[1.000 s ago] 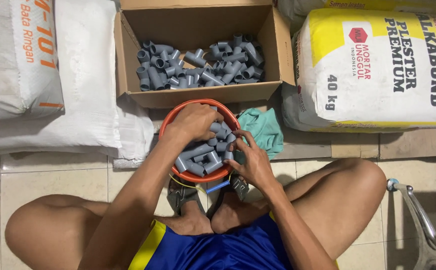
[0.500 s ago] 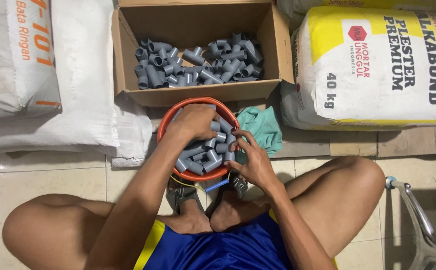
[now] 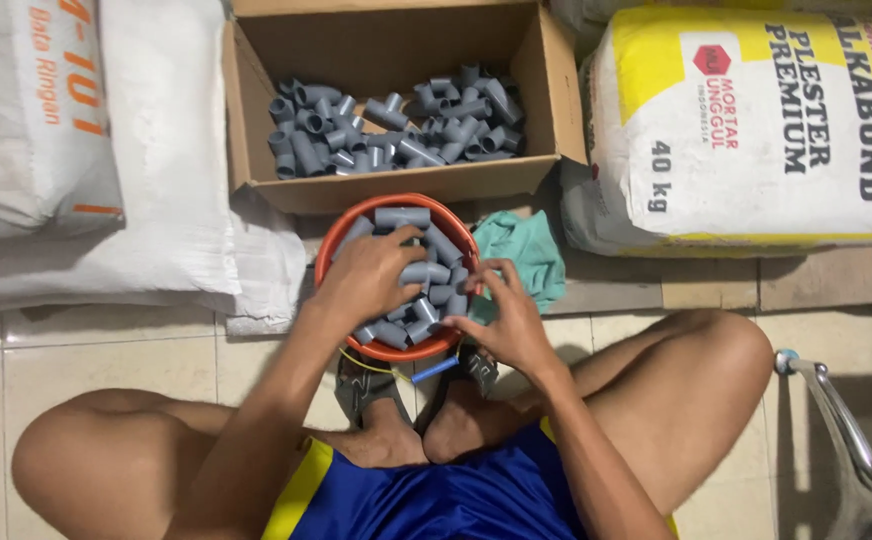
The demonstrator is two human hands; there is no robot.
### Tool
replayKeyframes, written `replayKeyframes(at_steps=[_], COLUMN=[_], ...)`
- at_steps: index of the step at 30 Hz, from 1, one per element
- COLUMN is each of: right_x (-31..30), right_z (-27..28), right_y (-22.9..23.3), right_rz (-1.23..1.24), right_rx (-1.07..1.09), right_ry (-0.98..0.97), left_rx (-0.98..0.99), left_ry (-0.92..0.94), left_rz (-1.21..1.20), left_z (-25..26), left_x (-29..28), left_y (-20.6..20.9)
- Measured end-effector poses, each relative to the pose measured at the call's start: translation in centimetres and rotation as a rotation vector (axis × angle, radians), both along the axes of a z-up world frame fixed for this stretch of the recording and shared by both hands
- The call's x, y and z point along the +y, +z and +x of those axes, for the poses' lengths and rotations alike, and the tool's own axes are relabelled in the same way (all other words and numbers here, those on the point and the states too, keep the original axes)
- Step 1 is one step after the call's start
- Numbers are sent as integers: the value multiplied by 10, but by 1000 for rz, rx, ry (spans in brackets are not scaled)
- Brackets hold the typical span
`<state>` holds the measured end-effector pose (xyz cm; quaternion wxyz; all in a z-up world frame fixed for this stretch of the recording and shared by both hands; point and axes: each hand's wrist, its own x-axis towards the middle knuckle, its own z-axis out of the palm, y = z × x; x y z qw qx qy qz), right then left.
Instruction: Cleaning PVC T-fittings with a cloth and transferring them from a box to a bucket
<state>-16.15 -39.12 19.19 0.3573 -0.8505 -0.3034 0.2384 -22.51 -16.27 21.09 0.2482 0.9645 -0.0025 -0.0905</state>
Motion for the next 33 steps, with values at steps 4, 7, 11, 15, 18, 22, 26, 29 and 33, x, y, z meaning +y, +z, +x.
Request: replayKeyframes(at_steps=[4,7,11,15,18,22,26,29,33], right_x=[-16,-11,-11,-8,1,-4,-32,-38,-47], right_z=[12,13,-1,-4,-14,-11,-1,-12,-44], right_y=[-11,-9,-22,-35,-2,-5,-6,39,26], right_rz=[53,44,45,62,82,95,137,196,469], right_rx=[45,31,11,-1,-34,-9,150,398,533], right_ry=[-28,8,-1,-24,-57,-80,-224,-216,-114], left_rx=[57,-78,-175,-203,-266,-293,-184,-72,-122], left_ry=[65,28,35,67,86,119,548,758,871], left_rz=[11,75,138,123,152,148,-356,-809,-1162], left_z=[-21,-25,-29,-33,-36,-44,-74,-107,-126], left_x=[-6,-9,-22,-26,-29,-32,-32,-33,-61], left_y=[-11,-37,-60,-73,-69,-44,-3,6,-5])
